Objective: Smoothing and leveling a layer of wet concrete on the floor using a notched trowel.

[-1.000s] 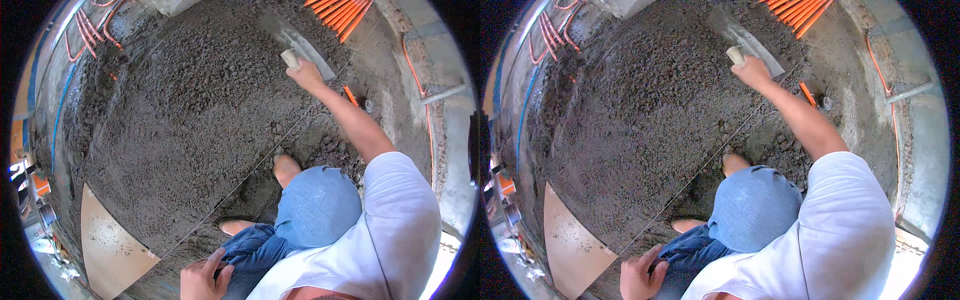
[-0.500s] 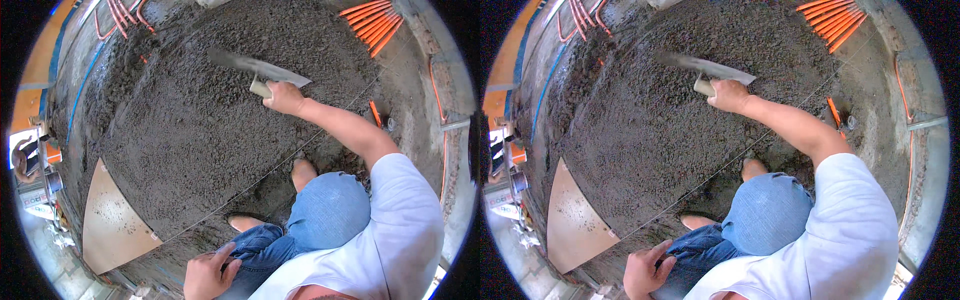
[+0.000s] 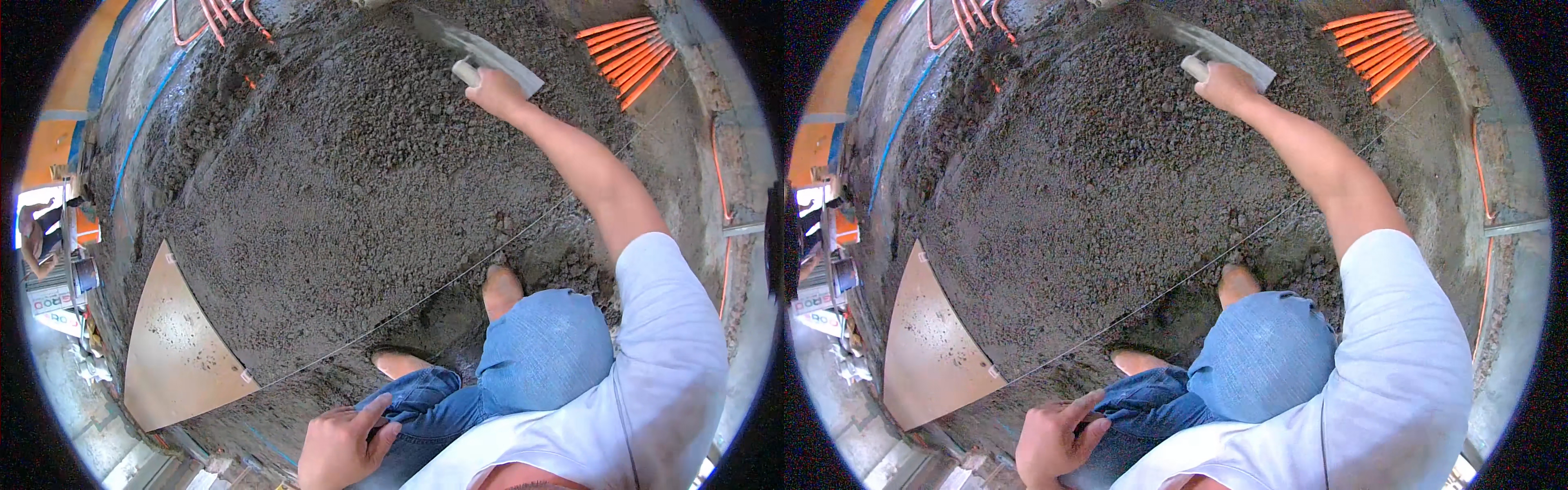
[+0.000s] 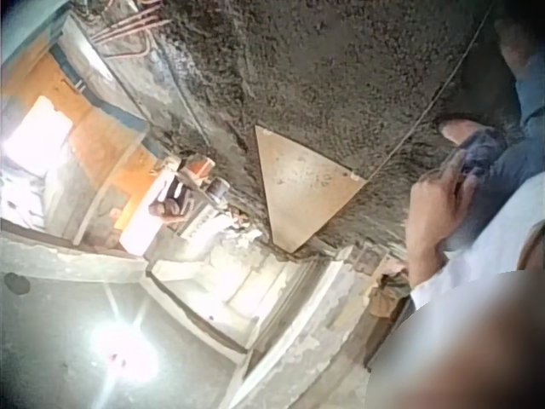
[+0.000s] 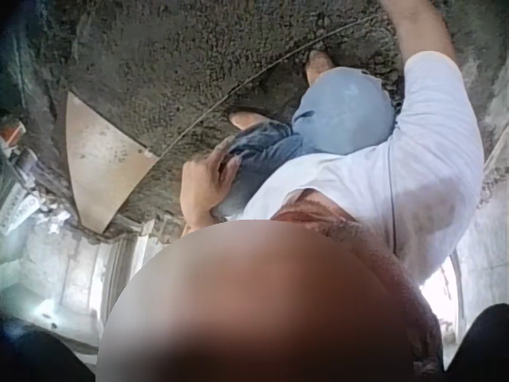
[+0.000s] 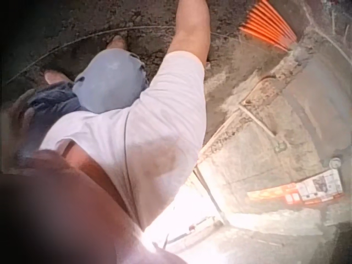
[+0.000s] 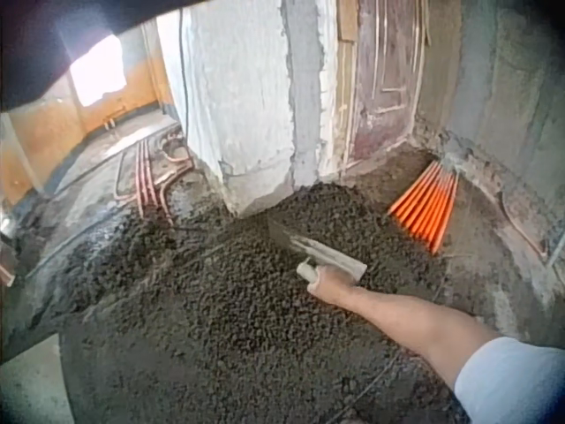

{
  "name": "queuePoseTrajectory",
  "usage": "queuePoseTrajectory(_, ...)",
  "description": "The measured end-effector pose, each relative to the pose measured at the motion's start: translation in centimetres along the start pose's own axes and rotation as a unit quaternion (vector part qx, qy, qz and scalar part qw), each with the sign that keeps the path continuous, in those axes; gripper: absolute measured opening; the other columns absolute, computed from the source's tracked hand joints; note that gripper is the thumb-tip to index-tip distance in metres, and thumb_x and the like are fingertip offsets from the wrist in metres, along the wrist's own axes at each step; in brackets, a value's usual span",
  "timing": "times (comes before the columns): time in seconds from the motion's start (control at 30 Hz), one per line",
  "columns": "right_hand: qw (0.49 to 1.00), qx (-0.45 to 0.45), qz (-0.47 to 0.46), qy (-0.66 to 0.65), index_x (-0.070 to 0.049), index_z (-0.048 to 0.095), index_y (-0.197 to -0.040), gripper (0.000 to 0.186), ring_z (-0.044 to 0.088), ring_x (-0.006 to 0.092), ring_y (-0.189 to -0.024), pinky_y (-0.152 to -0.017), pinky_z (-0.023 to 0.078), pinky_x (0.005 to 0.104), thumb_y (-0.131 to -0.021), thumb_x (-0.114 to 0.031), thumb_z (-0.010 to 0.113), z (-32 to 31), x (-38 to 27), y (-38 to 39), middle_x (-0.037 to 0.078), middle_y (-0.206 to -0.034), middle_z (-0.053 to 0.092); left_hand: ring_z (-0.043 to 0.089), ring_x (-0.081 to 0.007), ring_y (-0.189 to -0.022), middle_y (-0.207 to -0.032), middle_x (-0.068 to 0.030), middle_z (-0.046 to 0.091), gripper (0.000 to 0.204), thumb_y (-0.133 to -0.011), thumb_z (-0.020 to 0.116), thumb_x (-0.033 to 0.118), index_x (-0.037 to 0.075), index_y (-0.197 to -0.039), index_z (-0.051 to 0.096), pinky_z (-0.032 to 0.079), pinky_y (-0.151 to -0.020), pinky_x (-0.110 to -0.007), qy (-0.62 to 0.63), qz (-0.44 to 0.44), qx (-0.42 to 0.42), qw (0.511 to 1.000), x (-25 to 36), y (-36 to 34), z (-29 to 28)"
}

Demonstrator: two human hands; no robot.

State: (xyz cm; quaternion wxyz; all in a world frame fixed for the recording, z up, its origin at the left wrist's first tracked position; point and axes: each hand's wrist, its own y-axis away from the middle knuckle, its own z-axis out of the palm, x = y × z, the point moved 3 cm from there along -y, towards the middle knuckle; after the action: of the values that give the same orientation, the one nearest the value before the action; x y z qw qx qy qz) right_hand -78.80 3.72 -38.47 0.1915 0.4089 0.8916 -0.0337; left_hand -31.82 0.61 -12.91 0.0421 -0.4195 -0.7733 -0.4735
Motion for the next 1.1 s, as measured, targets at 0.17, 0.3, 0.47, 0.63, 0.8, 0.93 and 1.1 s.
queuePoseTrajectory(0.17, 0.998, -0.013, -0.051, 0.038, -0.004, 0.059, -0.091, 0.03, 0.064, 0.0378, -0.079, -0.073, 0.051, 0.0477, -0.074, -0.028, 0.059, 3.4, -1.3, 3.4, 0.02, -0.084, 0.065, 0.063, -0.0314, -0.065, -0.074, -0.012, 0.066, 0.034, -0.078, 0.068, 0.025, 0.009, -0.107, 0.064, 0.05, -0.059, -0.039, -0.004, 0.016, 0.018, 1.0, -0.2, -0.3, -0.1)
queuePoseTrajectory(0.3, 0.995, -0.012, -0.097, 0.027, -0.004, 0.059, -0.091, 0.03, 0.064, 0.0373, -0.077, -0.071, 0.052, 0.0474, -0.074, -0.028, 0.059, 3.1, -2.2, 6.7, 0.02, -0.082, 0.065, 0.063, -0.0315, -0.065, -0.073, -0.0119, 0.066, 0.033, -0.078, 0.068, 0.025, 0.01, -0.107, 0.064, 0.051, -0.06, -0.039, 0.008, 0.016, 0.024, 1.0, -0.6, -0.1, 0.0)
queuePoseTrajectory(0.47, 0.996, -0.033, -0.078, 0.038, -0.004, 0.059, -0.091, 0.03, 0.064, 0.0358, -0.074, -0.068, 0.052, 0.0469, -0.074, -0.029, 0.06, 4.0, -0.9, 8.7, 0.018, -0.077, 0.065, 0.063, -0.0314, -0.066, -0.074, -0.0123, 0.066, 0.034, -0.078, 0.068, 0.026, 0.009, -0.107, 0.064, 0.051, -0.06, -0.039, 0.016, 0.046, 0.015, 0.999, -1.4, -0.5, 0.3)
queuePoseTrajectory(0.63, 0.99, -0.066, -0.12, 0.013, -0.003, 0.059, -0.091, 0.032, 0.064, 0.0356, -0.077, -0.071, 0.052, 0.0472, -0.073, -0.03, 0.062, 2.5, -3.5, 12.6, 0.018, -0.076, 0.064, 0.063, -0.0281, -0.062, -0.067, -0.0077, 0.065, 0.036, -0.079, 0.067, 0.027, 0.007, -0.108, 0.061, 0.051, -0.058, -0.037, -0.005, 0.081, 0.029, 0.996, -1.5, -0.4, 0.6)
queuePoseTrajectory(0.8, 0.968, -0.161, -0.101, -0.163, 0.0, 0.059, -0.081, 0.034, 0.062, 0.0389, -0.075, -0.07, 0.049, 0.0443, -0.068, -0.031, 0.063, 3.5, -7.7, 15.5, 0.022, -0.079, 0.063, 0.064, -0.0314, -0.066, -0.074, -0.012, 0.067, 0.034, -0.077, 0.068, 0.022, 0.007, -0.107, 0.063, 0.051, -0.061, -0.038, 0.015, 0.074, 0.018, 0.997, -0.7, -0.4, 0.5)
queuePoseTrajectory(0.93, 0.956, -0.19, -0.037, -0.219, 0.002, 0.059, -0.082, 0.036, 0.061, 0.0299, -0.063, -0.06, 0.05, 0.0384, -0.069, -0.031, 0.064, 5.8, -7.3, 14.4, 0.019, -0.071, 0.062, 0.061, -0.0345, -0.065, -0.073, -0.0175, 0.063, 0.035, -0.08, 0.065, 0.02, 0.007, -0.113, 0.061, 0.048, -0.06, -0.04, 0.022, 0.033, 0.011, 0.999, -0.2, 0.7, 0.0)
queuePoseTrajectory(1.1, 0.904, -0.067, 0.185, -0.38, 0.002, 0.059, -0.089, 0.026, 0.053, 0.0092, -0.054, -0.046, 0.043, 0.0269, -0.075, -0.02, 0.062, -1.1, 0.5, 17.6, 0.004, -0.067, 0.057, 0.058, -0.0381, -0.061, -0.071, -0.0207, 0.06, 0.036, -0.083, 0.061, 0.02, 0.007, -0.117, 0.06, 0.046, -0.055, -0.042, 0.014, 0.046, 0.015, 0.999, -1.6, 1.4, 0.4)
